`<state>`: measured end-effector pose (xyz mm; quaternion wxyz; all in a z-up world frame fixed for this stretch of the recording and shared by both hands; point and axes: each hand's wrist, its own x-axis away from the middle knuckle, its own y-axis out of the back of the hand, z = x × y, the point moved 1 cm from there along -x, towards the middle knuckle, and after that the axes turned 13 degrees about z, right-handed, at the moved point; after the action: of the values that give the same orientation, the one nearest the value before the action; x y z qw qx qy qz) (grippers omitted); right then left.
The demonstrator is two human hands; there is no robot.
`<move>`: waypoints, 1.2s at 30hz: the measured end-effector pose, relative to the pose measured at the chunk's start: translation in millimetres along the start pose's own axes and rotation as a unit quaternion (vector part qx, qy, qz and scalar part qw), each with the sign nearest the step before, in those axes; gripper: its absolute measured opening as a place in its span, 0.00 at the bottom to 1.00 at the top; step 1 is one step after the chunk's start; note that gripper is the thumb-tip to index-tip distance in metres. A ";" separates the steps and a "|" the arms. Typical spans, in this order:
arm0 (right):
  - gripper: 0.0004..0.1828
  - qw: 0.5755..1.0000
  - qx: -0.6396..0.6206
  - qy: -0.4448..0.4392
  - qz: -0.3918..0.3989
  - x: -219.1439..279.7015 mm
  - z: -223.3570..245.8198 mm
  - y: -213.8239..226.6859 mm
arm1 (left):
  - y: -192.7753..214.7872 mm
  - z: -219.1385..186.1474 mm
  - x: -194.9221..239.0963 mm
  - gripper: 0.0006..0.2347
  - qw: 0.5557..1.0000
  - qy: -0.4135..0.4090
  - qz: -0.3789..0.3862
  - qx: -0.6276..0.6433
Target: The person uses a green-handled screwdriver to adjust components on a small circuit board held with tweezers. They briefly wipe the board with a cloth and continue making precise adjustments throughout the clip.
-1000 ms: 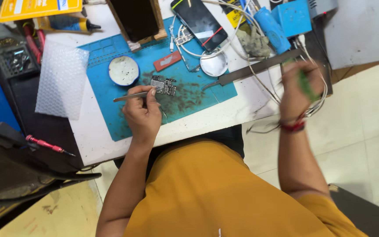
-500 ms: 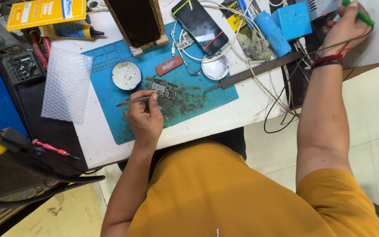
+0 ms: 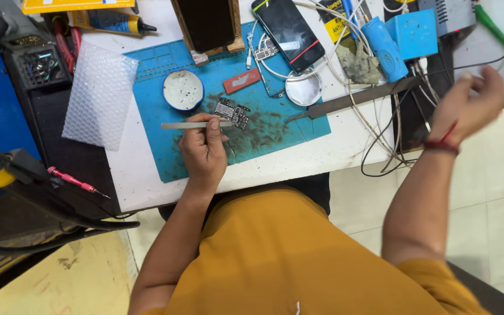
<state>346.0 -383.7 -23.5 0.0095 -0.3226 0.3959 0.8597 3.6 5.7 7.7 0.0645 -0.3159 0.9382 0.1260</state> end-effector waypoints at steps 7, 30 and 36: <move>0.15 0.973 0.028 0.155 0.171 29.3 160.8 -36.6 | 4.1 2.5 1.1 0.09 1.000 0.006 0.013 -0.008; 0.03 0.975 0.008 0.184 0.122 17.5 175.8 -48.7 | 26.6 -17.4 17.1 0.19 0.905 -0.029 0.096 -0.413; 0.09 0.782 -0.424 -0.026 0.456 53.8 251.3 -76.4 | 10.1 -4.1 5.9 0.18 0.882 -0.030 0.116 -0.456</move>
<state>186.7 -171.5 14.9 -0.5110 -0.0538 0.0920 0.8529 -7.4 8.9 12.5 -0.0739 -0.1957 0.8045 0.5560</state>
